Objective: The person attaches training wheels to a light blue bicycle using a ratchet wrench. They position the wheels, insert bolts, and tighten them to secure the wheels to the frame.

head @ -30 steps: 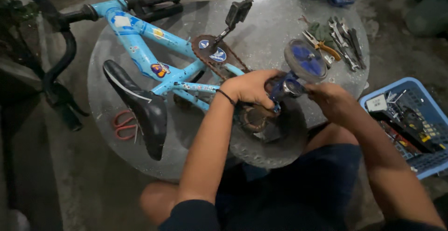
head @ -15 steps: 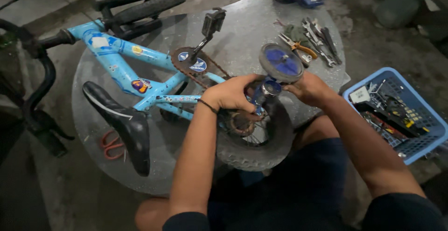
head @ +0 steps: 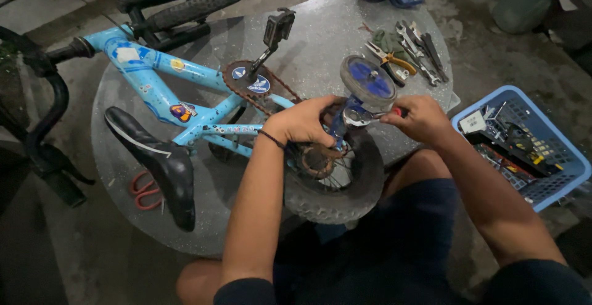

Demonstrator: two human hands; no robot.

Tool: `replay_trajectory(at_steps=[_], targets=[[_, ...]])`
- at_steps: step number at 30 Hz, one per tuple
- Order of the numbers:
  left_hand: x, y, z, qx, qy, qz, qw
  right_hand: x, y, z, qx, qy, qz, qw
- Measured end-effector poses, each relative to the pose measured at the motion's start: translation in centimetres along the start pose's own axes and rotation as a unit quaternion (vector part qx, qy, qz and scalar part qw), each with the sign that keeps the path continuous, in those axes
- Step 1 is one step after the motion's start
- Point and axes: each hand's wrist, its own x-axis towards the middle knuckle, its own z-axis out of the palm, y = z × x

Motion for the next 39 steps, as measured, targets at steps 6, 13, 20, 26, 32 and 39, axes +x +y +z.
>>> replay_trajectory(at_steps=[6,13,20,26,32,39], targets=[[-0.1,0.1,-0.4,-0.007,0.006,0.010,1.000,-6.2,-9.4,-4.1,-0.072,-0.075,0.206,0.973],[-0.3,0.4,-0.2,0.066,0.020,-0.038,0.997,-14.9,-15.6,-5.0,-0.095,0.017,0.084,0.992],[-0.6,1.1,-0.2,0.083,0.017,-0.021,0.996,-8.6,-9.7,-4.6,-0.029,-0.028,0.088,0.995],[-0.5,1.5,0.0,0.063,0.010,-0.010,0.998,0.1,-1.6,-1.1,0.051,-0.014,-0.135,0.989],[-0.7,2.4,0.1,0.059,0.015,-0.035,0.998,4.1,-0.9,0.1,0.130,-0.006,-0.223,0.966],[-0.7,2.6,0.3,-0.014,0.005,-0.052,0.999,0.2,0.1,-0.4,0.056,0.109,-0.222,0.967]])
